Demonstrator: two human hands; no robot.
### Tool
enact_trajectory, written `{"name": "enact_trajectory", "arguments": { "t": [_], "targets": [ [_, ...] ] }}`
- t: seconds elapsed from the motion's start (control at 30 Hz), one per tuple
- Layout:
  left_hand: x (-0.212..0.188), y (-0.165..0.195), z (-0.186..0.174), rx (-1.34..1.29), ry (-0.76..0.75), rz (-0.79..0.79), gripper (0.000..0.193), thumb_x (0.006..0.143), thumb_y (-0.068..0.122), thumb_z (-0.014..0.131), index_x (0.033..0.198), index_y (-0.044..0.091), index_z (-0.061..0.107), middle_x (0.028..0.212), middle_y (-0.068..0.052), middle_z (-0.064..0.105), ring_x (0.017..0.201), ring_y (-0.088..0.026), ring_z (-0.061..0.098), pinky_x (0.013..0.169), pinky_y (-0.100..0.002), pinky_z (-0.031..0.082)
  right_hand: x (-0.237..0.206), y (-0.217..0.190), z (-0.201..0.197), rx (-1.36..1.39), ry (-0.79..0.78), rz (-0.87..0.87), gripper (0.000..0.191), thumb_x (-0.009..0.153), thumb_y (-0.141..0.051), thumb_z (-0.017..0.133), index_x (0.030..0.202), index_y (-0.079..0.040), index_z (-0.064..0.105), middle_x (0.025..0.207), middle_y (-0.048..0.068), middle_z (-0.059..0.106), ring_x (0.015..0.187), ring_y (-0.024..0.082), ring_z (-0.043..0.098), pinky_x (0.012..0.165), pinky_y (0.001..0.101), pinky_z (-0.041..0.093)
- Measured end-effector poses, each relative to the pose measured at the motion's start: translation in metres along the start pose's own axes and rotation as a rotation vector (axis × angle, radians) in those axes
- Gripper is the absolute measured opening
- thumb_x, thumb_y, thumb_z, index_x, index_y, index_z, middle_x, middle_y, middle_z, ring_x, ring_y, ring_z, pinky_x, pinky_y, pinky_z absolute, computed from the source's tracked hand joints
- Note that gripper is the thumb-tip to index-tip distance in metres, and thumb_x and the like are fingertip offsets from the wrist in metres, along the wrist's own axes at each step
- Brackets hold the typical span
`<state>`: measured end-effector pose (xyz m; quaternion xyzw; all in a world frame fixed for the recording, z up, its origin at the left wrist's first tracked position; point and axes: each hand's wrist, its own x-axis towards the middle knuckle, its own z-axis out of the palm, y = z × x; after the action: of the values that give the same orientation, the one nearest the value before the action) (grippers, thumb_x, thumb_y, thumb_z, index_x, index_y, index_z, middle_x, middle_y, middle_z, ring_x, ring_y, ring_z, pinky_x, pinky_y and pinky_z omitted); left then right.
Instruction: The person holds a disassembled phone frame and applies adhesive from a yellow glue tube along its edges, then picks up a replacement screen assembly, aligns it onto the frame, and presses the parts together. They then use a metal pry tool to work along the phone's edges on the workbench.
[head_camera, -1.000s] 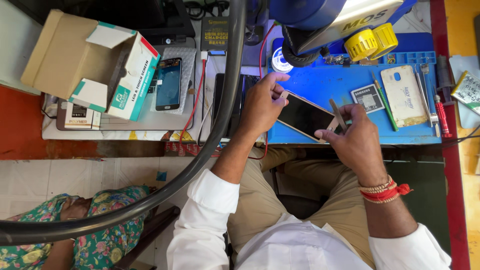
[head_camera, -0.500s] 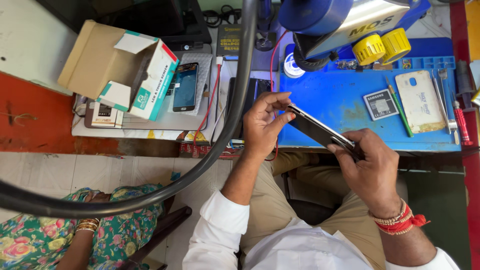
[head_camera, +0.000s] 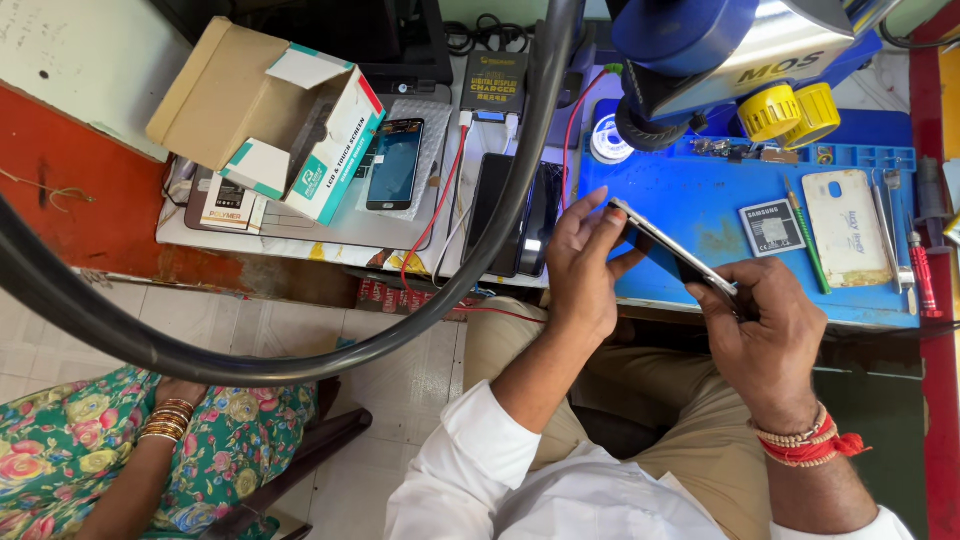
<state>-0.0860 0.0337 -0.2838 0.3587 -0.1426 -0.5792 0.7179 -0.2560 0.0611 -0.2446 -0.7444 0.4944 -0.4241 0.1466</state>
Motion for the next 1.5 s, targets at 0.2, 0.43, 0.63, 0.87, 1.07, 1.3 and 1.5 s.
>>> {"name": "enact_trajectory", "arguments": {
  "t": [0.2, 0.43, 0.63, 0.87, 1.07, 1.3, 1.5],
  "targets": [
    [-0.001, -0.003, 0.004, 0.021, 0.019, 0.049, 0.036, 0.099, 0.01, 0.062, 0.133, -0.002, 0.056, 0.114, -0.01, 0.066, 0.103, -0.015, 0.065, 0.081, -0.034, 0.062, 0.007, 0.0, -0.005, 0.039, -0.049, -0.041, 0.024, 0.094, -0.012, 0.085, 0.106, -0.001, 0.067, 0.096, 0.008, 0.066, 0.065, 0.011, 0.054, 0.058, 0.0248, 0.044],
    [0.0, -0.009, 0.0, 0.09, 0.074, 0.04, 0.035, 0.096, 0.01, 0.066, 0.128, -0.003, 0.058, 0.109, -0.007, 0.065, 0.101, -0.013, 0.064, 0.078, -0.032, 0.061, 0.008, 0.002, 0.001, 0.192, -0.148, 0.246, 0.019, 0.103, -0.018, 0.072, 0.107, 0.0, 0.073, 0.072, 0.002, 0.057, 0.061, 0.005, 0.046, 0.056, 0.0236, 0.034],
    [0.004, -0.012, -0.005, 0.108, 0.088, 0.042, 0.036, 0.094, 0.009, 0.065, 0.128, -0.003, 0.059, 0.108, -0.007, 0.066, 0.099, -0.013, 0.064, 0.077, -0.032, 0.06, 0.013, 0.003, 0.008, 0.344, -0.164, 0.48, 0.018, 0.101, -0.019, 0.069, 0.102, -0.001, 0.073, 0.068, -0.002, 0.06, 0.058, 0.003, 0.046, 0.05, 0.0229, 0.034],
    [0.008, -0.014, -0.008, 0.104, 0.077, 0.031, 0.035, 0.096, 0.009, 0.064, 0.128, -0.004, 0.059, 0.108, -0.008, 0.067, 0.099, -0.013, 0.066, 0.078, -0.032, 0.061, 0.016, 0.001, 0.011, 0.288, -0.152, 0.499, 0.019, 0.102, -0.018, 0.069, 0.1, 0.0, 0.074, 0.063, -0.002, 0.055, 0.055, 0.003, 0.044, 0.047, 0.024, 0.032],
    [0.012, -0.014, -0.008, 0.11, 0.068, 0.035, 0.035, 0.096, 0.01, 0.066, 0.127, -0.004, 0.06, 0.107, -0.007, 0.066, 0.098, -0.013, 0.065, 0.077, -0.031, 0.06, 0.017, 0.007, 0.012, 0.279, -0.161, 0.518, 0.018, 0.102, -0.018, 0.069, 0.1, 0.0, 0.073, 0.063, -0.001, 0.055, 0.054, 0.003, 0.045, 0.048, 0.0235, 0.032],
    [0.014, -0.016, -0.004, 0.236, 0.129, 0.053, 0.041, 0.092, 0.014, 0.073, 0.126, -0.004, 0.063, 0.103, -0.006, 0.067, 0.087, -0.011, 0.064, 0.067, -0.027, 0.054, 0.015, 0.018, 0.016, 0.372, -0.147, 0.506, 0.017, 0.104, -0.016, 0.068, 0.102, 0.001, 0.072, 0.069, -0.002, 0.06, 0.059, 0.003, 0.051, 0.052, 0.0212, 0.039],
    [0.013, -0.015, -0.003, 0.18, 0.13, 0.097, 0.046, 0.087, 0.012, 0.076, 0.127, -0.006, 0.061, 0.108, -0.01, 0.068, 0.086, -0.011, 0.066, 0.068, -0.026, 0.055, 0.007, 0.017, 0.016, 0.441, -0.15, 0.453, 0.019, 0.106, -0.018, 0.068, 0.109, 0.0, 0.073, 0.073, -0.003, 0.061, 0.063, 0.003, 0.053, 0.056, 0.0197, 0.041]
  ]
}}
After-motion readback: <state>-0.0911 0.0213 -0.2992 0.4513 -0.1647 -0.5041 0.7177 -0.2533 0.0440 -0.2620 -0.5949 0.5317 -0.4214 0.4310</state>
